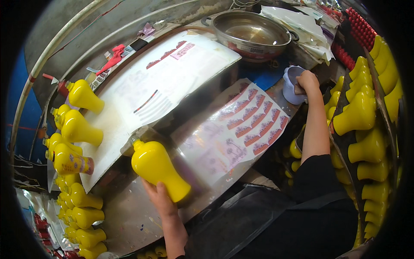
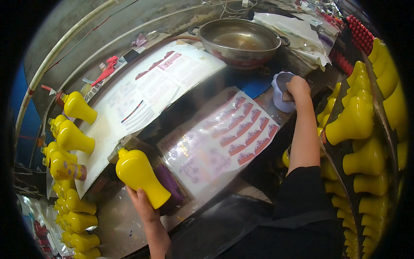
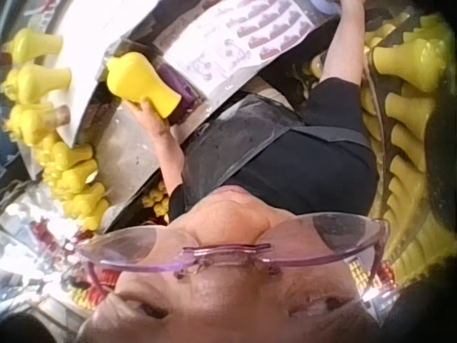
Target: The person picks up a yellow ceramic vase, applies a decorative sticker to its base, smooths it with a tool, and then applies a second sticker to the body of the vase, smoothing it as well.
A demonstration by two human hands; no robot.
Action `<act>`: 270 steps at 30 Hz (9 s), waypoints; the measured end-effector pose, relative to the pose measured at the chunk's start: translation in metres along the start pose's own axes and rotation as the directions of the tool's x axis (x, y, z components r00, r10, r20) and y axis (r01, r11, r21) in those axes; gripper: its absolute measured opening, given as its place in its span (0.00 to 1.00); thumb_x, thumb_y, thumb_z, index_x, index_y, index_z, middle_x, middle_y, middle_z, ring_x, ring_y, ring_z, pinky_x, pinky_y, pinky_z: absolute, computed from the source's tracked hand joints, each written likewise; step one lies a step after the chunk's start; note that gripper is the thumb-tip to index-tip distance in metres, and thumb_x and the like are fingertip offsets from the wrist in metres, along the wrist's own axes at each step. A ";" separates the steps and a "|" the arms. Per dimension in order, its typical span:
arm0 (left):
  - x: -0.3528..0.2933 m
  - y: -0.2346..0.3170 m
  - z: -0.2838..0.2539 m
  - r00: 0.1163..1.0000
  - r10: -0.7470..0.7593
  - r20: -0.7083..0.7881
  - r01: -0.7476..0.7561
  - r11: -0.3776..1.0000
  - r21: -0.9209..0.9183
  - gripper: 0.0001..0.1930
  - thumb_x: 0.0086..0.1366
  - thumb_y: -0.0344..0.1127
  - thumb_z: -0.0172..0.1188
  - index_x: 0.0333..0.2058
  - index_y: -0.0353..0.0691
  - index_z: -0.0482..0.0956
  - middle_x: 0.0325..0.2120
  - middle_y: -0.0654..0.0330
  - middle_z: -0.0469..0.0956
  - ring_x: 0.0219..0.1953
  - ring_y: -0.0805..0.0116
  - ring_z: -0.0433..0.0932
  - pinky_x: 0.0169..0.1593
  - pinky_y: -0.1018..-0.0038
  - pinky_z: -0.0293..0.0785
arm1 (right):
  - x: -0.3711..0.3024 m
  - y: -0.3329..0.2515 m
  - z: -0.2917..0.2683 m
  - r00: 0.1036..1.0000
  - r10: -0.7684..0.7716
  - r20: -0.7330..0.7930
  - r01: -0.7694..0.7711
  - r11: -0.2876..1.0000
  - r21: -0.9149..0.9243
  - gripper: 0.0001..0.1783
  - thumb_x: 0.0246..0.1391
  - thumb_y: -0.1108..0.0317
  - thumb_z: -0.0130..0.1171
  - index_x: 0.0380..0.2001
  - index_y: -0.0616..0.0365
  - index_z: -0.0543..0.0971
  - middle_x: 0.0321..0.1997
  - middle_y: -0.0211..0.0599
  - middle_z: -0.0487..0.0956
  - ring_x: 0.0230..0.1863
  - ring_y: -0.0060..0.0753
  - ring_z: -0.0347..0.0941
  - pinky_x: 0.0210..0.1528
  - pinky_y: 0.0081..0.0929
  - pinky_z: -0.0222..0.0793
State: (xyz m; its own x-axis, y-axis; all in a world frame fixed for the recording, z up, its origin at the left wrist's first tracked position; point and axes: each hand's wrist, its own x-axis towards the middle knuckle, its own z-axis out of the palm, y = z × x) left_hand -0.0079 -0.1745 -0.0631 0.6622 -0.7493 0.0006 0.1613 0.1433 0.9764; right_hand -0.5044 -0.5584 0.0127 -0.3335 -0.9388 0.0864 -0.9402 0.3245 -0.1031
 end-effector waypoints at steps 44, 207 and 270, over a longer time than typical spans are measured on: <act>-0.006 0.026 0.011 0.992 -0.113 0.061 0.116 0.992 -0.053 0.52 0.65 0.26 0.53 0.78 0.47 0.28 0.71 0.46 0.59 0.70 0.54 0.64 0.71 0.63 0.59 | -0.096 -0.105 -0.062 0.585 -0.726 0.361 0.254 0.587 0.769 0.11 0.60 0.64 0.65 0.36 0.61 0.88 0.25 0.22 0.80 0.23 0.13 0.71 0.27 0.15 0.66; -0.062 0.042 -0.020 0.793 0.511 0.334 -0.537 0.326 0.778 0.14 0.57 0.25 0.67 0.43 0.43 0.84 0.46 0.55 0.82 0.53 0.51 0.78 0.63 0.54 0.67 | -0.352 -0.183 0.018 0.151 -0.929 -0.337 0.896 -0.016 0.444 0.21 0.51 0.79 0.69 0.50 0.52 0.86 0.34 0.46 0.82 0.27 0.42 0.81 0.30 0.31 0.78; -0.046 -0.011 -0.011 0.986 0.154 0.059 -0.163 0.853 0.496 0.29 0.77 0.37 0.47 0.71 0.29 0.55 0.65 0.45 0.66 0.67 0.56 0.67 0.71 0.61 0.59 | -0.371 -0.234 0.003 0.307 -0.930 0.203 0.368 0.313 0.876 0.46 0.51 0.63 0.72 0.72 0.63 0.66 0.41 0.42 0.84 0.24 0.19 0.68 0.29 0.22 0.70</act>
State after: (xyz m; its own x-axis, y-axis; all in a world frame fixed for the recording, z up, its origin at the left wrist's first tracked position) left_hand -0.0324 -0.1347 -0.0758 0.6345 -0.7554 0.1640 -0.3338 -0.0765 0.9395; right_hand -0.1604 -0.2864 0.0019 0.7859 -0.6133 -0.0786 -0.3563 -0.3453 -0.8682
